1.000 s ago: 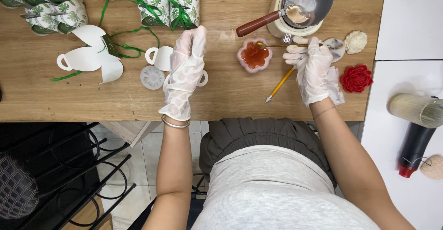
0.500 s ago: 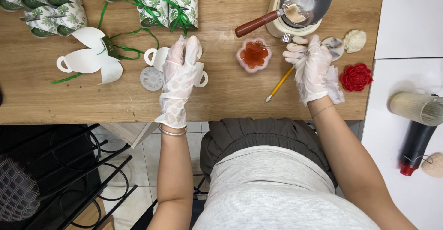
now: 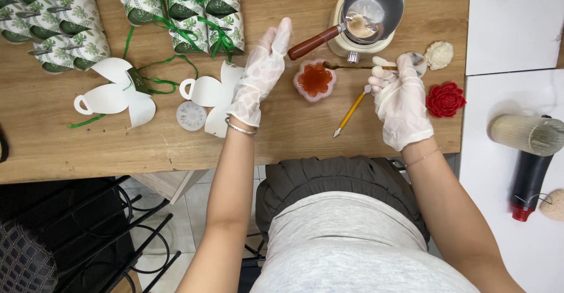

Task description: Pouring and detailing wax in silicone molds for candle production.

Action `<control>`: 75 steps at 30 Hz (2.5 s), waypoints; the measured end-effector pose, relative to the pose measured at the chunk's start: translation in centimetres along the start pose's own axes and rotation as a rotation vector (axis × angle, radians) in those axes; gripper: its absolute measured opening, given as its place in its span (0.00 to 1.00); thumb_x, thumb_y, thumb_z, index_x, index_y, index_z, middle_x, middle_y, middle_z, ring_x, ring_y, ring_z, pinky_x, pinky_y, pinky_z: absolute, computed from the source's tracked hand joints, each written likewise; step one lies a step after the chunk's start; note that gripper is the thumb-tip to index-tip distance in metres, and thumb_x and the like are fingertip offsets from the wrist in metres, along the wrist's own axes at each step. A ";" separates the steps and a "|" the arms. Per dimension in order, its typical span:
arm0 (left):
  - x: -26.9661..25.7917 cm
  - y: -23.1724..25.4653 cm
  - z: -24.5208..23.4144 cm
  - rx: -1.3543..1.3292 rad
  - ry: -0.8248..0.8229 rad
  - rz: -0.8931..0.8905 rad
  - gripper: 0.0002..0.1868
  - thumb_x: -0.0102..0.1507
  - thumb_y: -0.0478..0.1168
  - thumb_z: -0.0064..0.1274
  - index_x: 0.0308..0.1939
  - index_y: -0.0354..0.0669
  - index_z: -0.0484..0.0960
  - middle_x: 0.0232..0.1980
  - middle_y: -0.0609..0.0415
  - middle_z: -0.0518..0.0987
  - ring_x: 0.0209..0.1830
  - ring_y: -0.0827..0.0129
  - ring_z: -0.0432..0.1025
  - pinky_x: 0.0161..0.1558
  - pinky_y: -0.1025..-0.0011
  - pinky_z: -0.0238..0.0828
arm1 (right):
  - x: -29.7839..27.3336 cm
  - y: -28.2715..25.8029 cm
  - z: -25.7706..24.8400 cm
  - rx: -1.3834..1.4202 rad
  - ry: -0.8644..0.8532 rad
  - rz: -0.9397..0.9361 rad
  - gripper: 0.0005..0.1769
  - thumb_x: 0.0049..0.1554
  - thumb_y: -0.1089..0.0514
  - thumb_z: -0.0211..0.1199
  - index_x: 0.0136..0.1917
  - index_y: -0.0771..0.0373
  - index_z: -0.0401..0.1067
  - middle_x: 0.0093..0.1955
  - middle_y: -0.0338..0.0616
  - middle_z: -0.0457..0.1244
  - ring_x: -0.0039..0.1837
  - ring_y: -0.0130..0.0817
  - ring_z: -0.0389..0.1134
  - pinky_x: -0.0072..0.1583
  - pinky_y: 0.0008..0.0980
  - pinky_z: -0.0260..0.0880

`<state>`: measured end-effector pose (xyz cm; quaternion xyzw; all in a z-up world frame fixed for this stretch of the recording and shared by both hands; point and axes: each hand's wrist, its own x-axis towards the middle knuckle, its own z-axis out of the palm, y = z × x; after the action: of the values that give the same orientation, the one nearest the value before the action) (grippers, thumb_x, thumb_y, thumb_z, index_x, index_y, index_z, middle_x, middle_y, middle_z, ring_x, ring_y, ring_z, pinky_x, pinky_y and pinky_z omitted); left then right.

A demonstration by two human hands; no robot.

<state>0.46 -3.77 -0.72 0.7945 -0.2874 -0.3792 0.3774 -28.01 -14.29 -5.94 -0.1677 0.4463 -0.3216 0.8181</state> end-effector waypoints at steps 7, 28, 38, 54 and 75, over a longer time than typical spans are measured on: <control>2.5 1.8 1.8 -0.337 -0.372 -0.210 0.54 0.57 0.82 0.27 0.53 0.39 0.86 0.31 0.55 0.85 0.15 0.79 0.73 0.23 0.80 0.72 | -2.4 -3.5 1.3 -0.012 -0.142 -0.112 0.27 0.74 0.44 0.47 0.62 0.72 0.69 0.44 0.46 0.66 0.45 0.33 0.67 0.50 0.28 0.69; -1.7 3.8 3.0 -0.201 -0.228 -0.023 0.27 0.61 0.62 0.62 0.26 0.41 0.79 0.23 0.62 0.71 0.24 0.78 0.66 0.28 0.75 0.61 | -0.5 -8.0 3.1 -0.626 -0.182 -0.545 0.20 0.79 0.52 0.43 0.63 0.73 0.67 0.49 0.54 0.69 0.45 0.34 0.73 0.48 0.25 0.75; -3.2 4.5 3.7 0.111 -0.148 0.116 0.29 0.61 0.68 0.50 0.37 0.47 0.85 0.32 0.52 0.84 0.33 0.64 0.80 0.38 0.65 0.73 | -0.6 -6.7 2.2 -0.665 -0.068 -0.601 0.15 0.78 0.56 0.45 0.62 0.70 0.67 0.48 0.51 0.69 0.43 0.30 0.72 0.45 0.24 0.75; -2.6 4.5 3.4 0.152 -0.118 0.052 0.33 0.61 0.71 0.49 0.32 0.44 0.82 0.27 0.51 0.80 0.28 0.64 0.77 0.35 0.66 0.71 | 1.1 -5.6 0.5 -0.148 -0.029 -0.274 0.20 0.74 0.56 0.46 0.66 0.77 0.64 0.44 0.55 0.67 0.39 0.37 0.69 0.41 0.29 0.70; 1.1 -7.1 0.8 -0.795 0.100 0.214 0.37 0.72 0.65 0.39 0.69 0.35 0.74 0.62 0.51 0.80 0.54 0.65 0.74 0.59 0.67 0.73 | -2.7 -2.9 2.8 -0.263 -0.174 -0.297 0.21 0.76 0.55 0.44 0.65 0.77 0.67 0.46 0.56 0.68 0.44 0.41 0.72 0.46 0.31 0.75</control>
<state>1.65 -1.01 -7.32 0.5698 -0.1808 -0.3801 0.7058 -27.78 -14.70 -1.08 -0.3640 0.3825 -0.3619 0.7682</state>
